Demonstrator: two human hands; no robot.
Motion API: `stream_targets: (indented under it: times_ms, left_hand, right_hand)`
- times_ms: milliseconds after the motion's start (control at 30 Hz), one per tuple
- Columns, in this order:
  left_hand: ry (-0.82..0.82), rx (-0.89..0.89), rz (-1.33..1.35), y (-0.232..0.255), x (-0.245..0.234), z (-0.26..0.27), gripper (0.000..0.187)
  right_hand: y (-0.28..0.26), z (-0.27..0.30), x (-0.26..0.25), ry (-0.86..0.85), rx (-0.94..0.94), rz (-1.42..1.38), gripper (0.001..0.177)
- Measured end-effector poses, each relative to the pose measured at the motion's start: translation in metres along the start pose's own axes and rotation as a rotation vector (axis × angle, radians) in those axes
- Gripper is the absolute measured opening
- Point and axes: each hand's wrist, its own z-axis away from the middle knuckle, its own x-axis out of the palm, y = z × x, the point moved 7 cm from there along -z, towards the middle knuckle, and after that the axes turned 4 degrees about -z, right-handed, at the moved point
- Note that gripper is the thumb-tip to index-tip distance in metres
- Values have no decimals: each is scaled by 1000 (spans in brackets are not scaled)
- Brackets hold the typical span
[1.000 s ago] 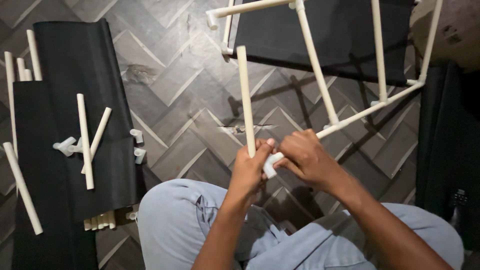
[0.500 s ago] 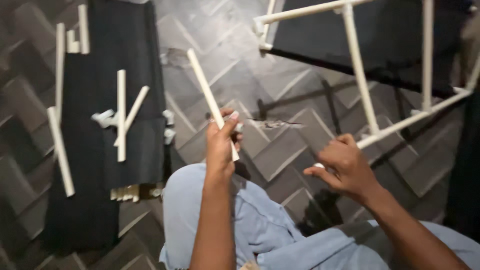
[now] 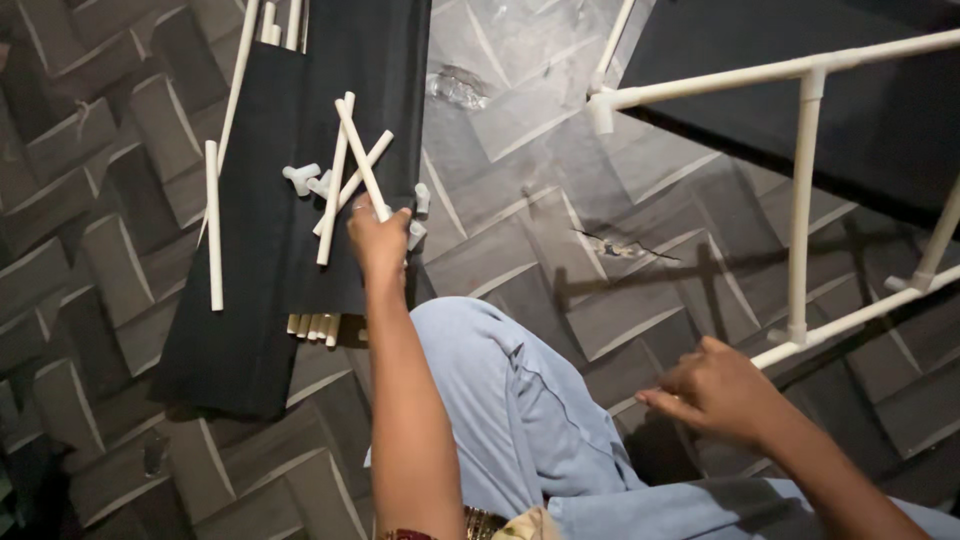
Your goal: The person assembles a small folding chair by connecting white plastic rods and joints to a black fabric seat. They insert rods into joints, attach the seat to the frame, and secure the structure.
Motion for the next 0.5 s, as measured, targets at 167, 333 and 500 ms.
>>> stream_targets:
  times_ms: [167,333,500]
  left_hand:
    - [325,210,-304,12,-21,1,60]
    - [180,598,-141,109,31,33,40]
    - [-398,785,258,207,134,94,38]
  right_hand:
    - [8,1,-3,74,19,-35,48]
    - [24,-2,19,-63,87,1,46]
    - [47,3,45,-232,219,70,44]
